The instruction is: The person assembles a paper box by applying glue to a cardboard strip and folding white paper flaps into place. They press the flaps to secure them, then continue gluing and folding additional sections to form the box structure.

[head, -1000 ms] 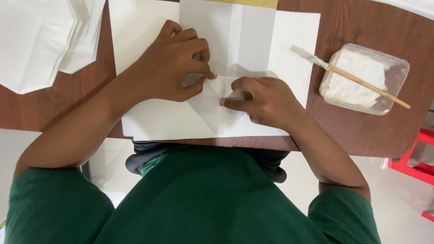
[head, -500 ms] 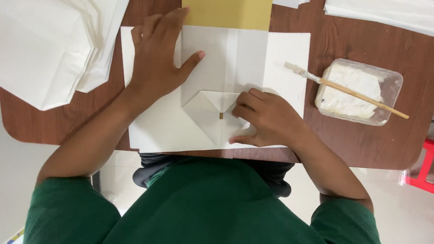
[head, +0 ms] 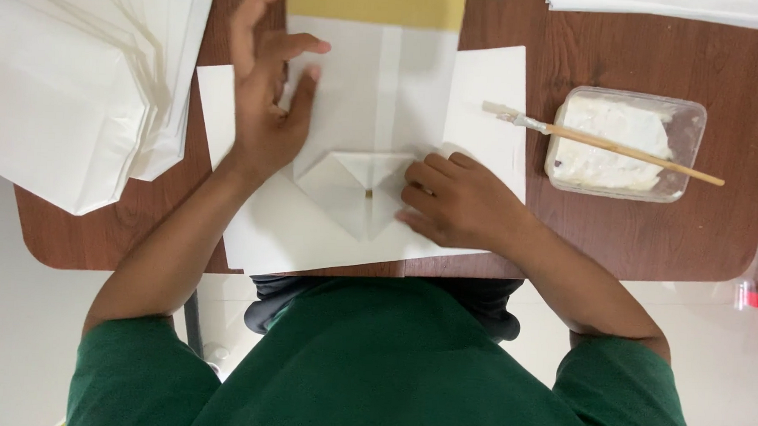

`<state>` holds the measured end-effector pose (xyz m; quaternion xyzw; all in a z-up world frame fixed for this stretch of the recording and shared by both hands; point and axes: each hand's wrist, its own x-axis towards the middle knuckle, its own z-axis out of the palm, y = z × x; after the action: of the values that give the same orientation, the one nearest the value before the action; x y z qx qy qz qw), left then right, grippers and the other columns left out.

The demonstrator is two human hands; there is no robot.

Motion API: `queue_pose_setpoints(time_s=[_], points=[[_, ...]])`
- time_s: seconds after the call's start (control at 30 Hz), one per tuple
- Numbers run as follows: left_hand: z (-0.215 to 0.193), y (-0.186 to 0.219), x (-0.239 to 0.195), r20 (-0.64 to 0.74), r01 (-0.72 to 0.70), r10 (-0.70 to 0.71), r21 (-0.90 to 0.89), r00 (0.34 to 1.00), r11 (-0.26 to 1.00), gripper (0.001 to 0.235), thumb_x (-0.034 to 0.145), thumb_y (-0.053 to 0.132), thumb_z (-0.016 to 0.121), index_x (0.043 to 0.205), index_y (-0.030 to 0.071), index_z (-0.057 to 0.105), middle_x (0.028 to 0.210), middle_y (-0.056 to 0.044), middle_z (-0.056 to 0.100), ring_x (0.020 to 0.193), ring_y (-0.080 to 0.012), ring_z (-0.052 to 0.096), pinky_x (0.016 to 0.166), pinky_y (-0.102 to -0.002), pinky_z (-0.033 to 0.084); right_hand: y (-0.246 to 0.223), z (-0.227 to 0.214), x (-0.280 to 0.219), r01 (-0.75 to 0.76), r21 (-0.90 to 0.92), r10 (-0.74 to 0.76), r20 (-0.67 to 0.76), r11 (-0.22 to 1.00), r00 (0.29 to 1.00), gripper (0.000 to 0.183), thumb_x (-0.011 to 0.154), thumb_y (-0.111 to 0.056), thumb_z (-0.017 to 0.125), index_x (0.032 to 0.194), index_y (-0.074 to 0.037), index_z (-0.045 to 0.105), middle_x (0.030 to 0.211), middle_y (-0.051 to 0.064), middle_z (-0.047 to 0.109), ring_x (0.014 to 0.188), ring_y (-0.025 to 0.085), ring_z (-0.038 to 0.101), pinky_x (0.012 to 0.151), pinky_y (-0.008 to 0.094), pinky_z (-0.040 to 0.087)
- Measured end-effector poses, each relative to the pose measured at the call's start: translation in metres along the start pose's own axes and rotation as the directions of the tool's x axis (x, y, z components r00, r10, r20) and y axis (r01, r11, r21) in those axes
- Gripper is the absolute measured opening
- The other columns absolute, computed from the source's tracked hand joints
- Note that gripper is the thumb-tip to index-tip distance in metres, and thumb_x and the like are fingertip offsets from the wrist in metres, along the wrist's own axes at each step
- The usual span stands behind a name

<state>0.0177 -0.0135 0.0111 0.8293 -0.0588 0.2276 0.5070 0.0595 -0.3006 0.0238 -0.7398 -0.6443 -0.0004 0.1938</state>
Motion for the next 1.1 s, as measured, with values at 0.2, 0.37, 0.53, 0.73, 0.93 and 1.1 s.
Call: queue_pose_setpoints(time_s=[0.2,0.37,0.53,0.73,0.93,1.1], points=[[-0.014,-0.013,0.018,-0.055,-0.044,0.052,0.142,0.997,0.989,0.021,0.116,0.006,0.059,0.136,0.003,0.055,0.129,-0.012,0.042,0.073,-0.0175,0.033,0.064,-0.03,0.031,-0.003,0.001,0.005,0.062,-0.069,-0.069,-0.111,0.996,0.991,0.015,0.099,-0.024,0.079,0.1,-0.013,0.069,0.099,0.005,0.061,0.076,0.019,0.056,0.062,0.031,0.043],[-0.016,-0.019,0.013,-0.076,-0.143,0.147,0.052,0.986,0.988,0.026,0.107,-0.02,0.056,0.118,0.001,0.068,0.135,-0.012,0.041,0.075,-0.0216,0.04,0.069,-0.033,0.036,-0.007,0.007,0.012,0.105,-0.065,-0.114,-0.15,0.992,0.982,0.013,0.1,-0.017,0.079,0.101,-0.01,0.068,0.095,0.005,0.06,0.073,0.019,0.055,0.062,0.03,0.041],[-0.015,-0.005,0.007,-0.057,-0.424,0.423,-0.002,0.904,0.906,0.034,0.102,-0.026,0.046,0.109,-0.009,0.074,0.151,-0.019,0.033,0.137,-0.0452,0.052,0.095,-0.052,0.058,-0.009,0.007,0.014,0.123,-0.072,-0.134,-0.188,0.99,0.973,0.01,0.101,-0.014,0.075,0.096,-0.009,0.068,0.091,0.004,0.059,0.067,0.018,0.052,0.058,0.03,0.039],[-0.013,-0.01,-0.002,-0.034,-0.438,0.452,0.191,0.891,0.878,0.031,0.109,-0.019,0.059,0.111,0.002,0.082,0.152,-0.024,0.039,0.141,-0.0402,0.049,0.067,-0.036,0.049,-0.011,0.008,0.015,0.099,-0.083,-0.113,-0.198,0.992,0.974,0.012,0.101,-0.016,0.076,0.095,-0.01,0.067,0.09,0.004,0.059,0.069,0.019,0.057,0.06,0.03,0.043],[-0.019,-0.006,0.013,0.056,-0.347,0.343,0.106,0.938,0.932,0.041,0.096,-0.027,0.053,0.11,0.001,0.081,0.15,-0.03,0.037,0.144,-0.055,0.045,0.129,-0.067,0.006,-0.008,0.01,0.012,0.042,-0.038,-0.046,-0.119,0.998,0.992,0.016,0.104,-0.025,0.071,0.109,-0.01,0.068,0.098,0.005,0.058,0.079,0.02,0.061,0.06,0.031,0.044],[-0.02,-0.01,0.018,0.132,-0.269,0.247,0.201,0.96,0.942,0.022,0.113,0.014,0.062,0.122,0.005,0.08,0.156,-0.03,0.042,0.148,-0.0527,0.055,0.115,-0.068,-0.024,-0.007,0.011,0.01,0.063,0.006,-0.062,-0.083,0.998,0.995,0.021,0.102,-0.028,0.074,0.109,-0.009,0.07,0.103,0.005,0.063,0.082,0.021,0.064,0.06,0.031,0.045]])
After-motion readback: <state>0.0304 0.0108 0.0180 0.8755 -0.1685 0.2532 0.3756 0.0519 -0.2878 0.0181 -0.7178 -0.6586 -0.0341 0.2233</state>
